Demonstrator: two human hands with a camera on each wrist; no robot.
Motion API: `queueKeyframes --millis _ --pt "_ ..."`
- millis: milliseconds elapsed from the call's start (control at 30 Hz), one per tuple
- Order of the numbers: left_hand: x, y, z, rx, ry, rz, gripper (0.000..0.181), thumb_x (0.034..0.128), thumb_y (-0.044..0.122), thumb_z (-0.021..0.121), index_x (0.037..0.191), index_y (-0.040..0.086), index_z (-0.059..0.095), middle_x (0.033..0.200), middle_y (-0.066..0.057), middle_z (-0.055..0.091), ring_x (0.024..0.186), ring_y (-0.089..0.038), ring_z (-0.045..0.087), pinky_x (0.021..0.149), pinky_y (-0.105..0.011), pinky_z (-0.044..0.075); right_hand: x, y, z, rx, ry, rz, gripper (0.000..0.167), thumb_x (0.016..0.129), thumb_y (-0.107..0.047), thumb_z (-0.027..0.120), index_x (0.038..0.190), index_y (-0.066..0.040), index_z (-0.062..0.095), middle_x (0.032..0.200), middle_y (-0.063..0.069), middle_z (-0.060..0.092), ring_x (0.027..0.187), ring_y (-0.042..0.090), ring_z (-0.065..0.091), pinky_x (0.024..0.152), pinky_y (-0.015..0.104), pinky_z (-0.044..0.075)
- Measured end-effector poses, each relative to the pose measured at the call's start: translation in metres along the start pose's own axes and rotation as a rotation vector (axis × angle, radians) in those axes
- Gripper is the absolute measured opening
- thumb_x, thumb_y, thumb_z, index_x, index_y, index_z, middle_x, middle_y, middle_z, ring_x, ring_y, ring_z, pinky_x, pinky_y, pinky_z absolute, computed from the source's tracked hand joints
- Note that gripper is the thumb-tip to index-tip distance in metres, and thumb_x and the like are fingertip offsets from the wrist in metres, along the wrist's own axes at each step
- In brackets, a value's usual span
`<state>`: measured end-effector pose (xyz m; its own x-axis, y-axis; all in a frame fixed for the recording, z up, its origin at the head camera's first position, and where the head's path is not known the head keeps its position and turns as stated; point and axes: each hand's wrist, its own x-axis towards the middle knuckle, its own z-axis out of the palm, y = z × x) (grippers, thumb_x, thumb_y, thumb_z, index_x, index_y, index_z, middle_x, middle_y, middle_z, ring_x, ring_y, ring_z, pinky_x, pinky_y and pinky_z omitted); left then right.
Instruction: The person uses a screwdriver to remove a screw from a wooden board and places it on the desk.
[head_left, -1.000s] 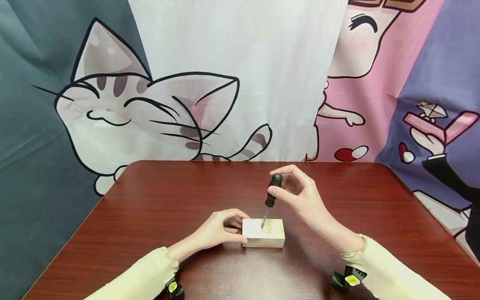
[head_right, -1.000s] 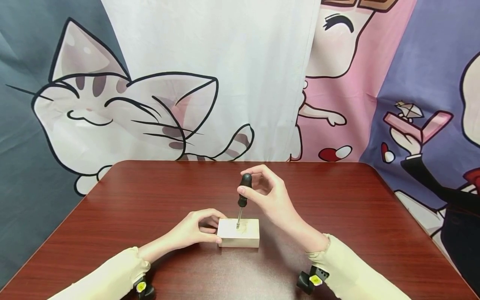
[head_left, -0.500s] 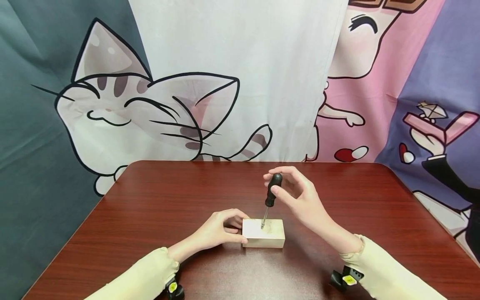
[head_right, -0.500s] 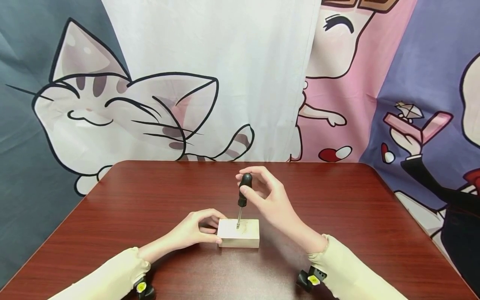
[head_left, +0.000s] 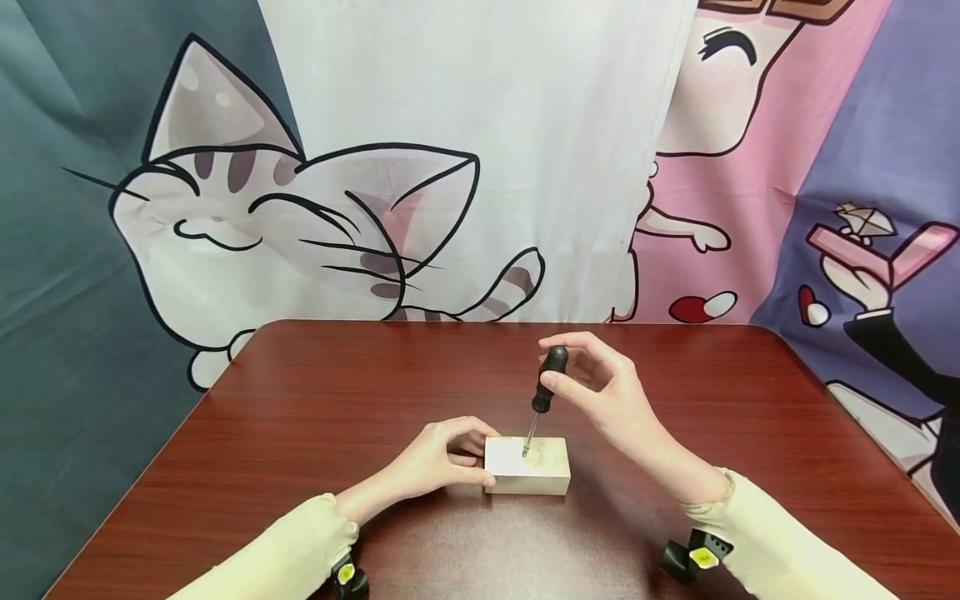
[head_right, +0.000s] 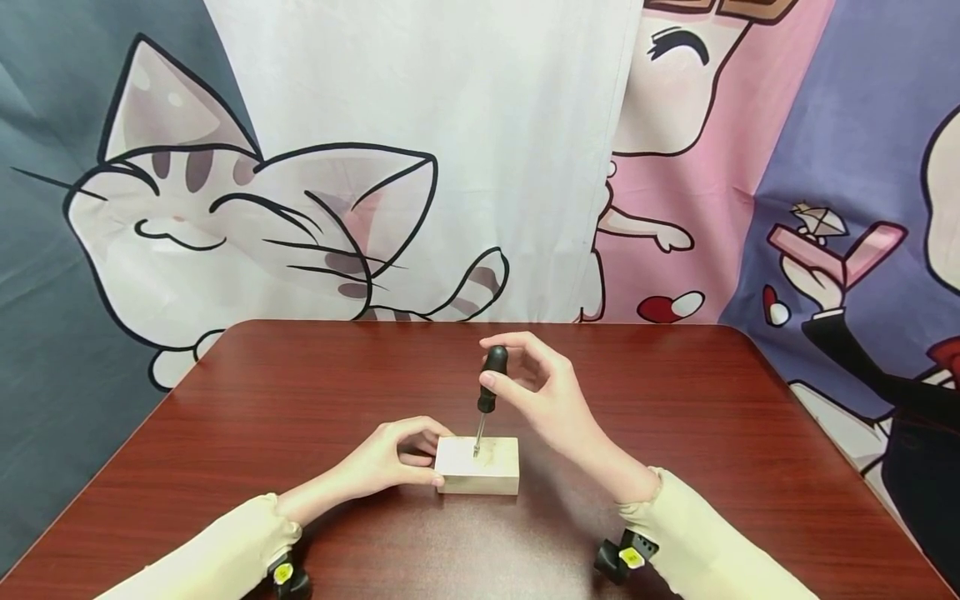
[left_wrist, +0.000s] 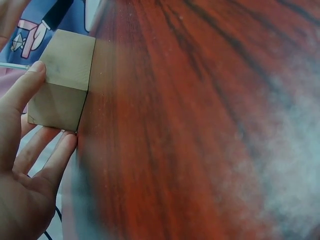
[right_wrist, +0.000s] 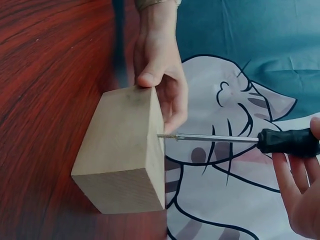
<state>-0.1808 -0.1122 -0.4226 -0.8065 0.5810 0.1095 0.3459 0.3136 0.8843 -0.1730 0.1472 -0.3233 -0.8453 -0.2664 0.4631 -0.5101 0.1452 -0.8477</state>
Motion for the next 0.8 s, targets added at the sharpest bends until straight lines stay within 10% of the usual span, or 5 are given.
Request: queueKeyframes --millis 300,800 --pt "0.0005 -0.0018 0.0006 -0.012 0.004 -0.006 0.046 0.0756 0.023 0.087 0.116 0.019 0.066 0.109 -0.007 0.07 0.097 -0.012 0.069 0.086 -0.026 0.06 0.0017 -0.0021 -0.0033 0.011 -0.105 -0.092 0.038 0.094 0.005 0.06 0.128 -0.012 0.058 0.11 0.007 0.074 0.102 0.021 0.071 0.09 0.026 0.058" --pt "0.0011 -0.0023 0.0012 -0.018 -0.001 0.001 0.046 0.0757 0.023 0.087 0.117 0.018 0.066 0.11 -0.007 0.07 0.098 -0.012 0.068 0.087 -0.025 0.06 0.0015 0.0032 -0.0026 0.03 0.03 0.026 0.03 0.089 -0.01 0.073 0.118 -0.008 0.065 0.091 -0.001 0.069 0.087 0.012 0.068 0.08 0.025 0.057"
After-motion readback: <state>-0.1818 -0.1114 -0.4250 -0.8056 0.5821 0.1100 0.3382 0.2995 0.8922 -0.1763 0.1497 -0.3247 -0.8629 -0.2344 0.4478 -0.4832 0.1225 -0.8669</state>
